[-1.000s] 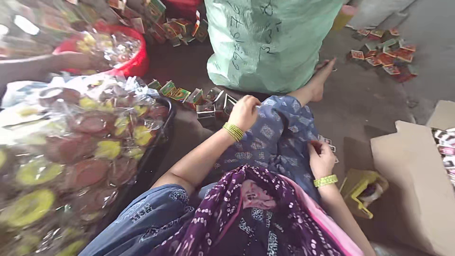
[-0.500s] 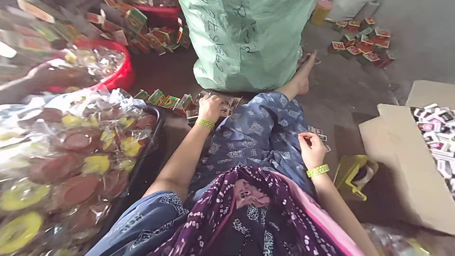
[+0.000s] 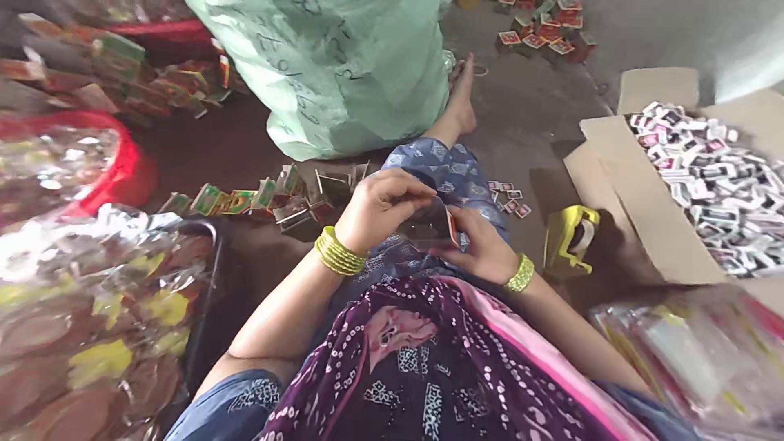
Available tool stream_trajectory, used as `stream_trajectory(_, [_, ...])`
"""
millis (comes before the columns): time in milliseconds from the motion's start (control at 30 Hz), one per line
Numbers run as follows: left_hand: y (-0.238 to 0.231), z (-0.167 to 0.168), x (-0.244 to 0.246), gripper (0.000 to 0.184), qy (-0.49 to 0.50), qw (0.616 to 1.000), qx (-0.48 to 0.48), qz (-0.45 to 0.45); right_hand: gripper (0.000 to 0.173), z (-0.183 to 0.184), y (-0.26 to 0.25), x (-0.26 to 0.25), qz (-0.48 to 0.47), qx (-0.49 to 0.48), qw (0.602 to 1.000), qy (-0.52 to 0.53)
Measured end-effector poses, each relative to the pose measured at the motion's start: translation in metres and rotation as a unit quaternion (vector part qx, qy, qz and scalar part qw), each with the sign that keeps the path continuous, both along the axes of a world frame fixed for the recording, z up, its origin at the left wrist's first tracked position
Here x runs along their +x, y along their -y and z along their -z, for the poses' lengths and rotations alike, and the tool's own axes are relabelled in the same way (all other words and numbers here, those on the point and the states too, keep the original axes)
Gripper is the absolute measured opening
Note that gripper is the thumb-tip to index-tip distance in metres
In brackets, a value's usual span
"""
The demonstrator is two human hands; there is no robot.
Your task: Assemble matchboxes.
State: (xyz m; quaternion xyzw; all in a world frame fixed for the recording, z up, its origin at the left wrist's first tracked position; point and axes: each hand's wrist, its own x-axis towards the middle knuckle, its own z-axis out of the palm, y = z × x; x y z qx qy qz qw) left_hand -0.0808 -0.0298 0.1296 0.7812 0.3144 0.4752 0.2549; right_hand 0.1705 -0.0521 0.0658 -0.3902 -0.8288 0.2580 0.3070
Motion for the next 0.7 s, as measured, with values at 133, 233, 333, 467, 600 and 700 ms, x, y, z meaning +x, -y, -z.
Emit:
stream_trajectory(133, [0.002, 0.022, 0.05, 0.047, 0.178, 0.973, -0.145, 0.04, 0.057, 0.0, 0.02, 0.031, 0.064, -0.097, 0.988, -0.098])
stream_trajectory(233, [-0.003, 0.059, 0.077, 0.1, 0.202, 0.928, -0.293, 0.106, 0.047, 0.016, 0.03, 0.044, 0.119, -0.135, 0.95, -0.256])
stream_trajectory(333, [-0.002, 0.095, 0.098, 0.11, 0.145, 0.898, -0.378, 0.173, 0.038, 0.031, 0.032, 0.043, 0.178, -0.131, 0.926, -0.307])
stream_trajectory(467, [-0.009, 0.123, 0.104, 0.091, 0.096, 0.908, -0.39, 0.122, 0.063, 0.042, 0.019, 0.065, 0.242, -0.129, 0.949, -0.153])
stream_trajectory(600, [-0.02, 0.135, 0.093, 0.076, 0.055, 0.929, -0.345, 0.122, 0.047, 0.073, -0.049, 0.125, 0.379, -0.175, 0.909, 0.013])
stream_trajectory(700, [-0.021, 0.137, 0.092, 0.068, 0.057, 0.934, -0.322, 0.148, 0.05, 0.115, -0.099, 0.167, 0.403, -0.239, 0.861, 0.2])
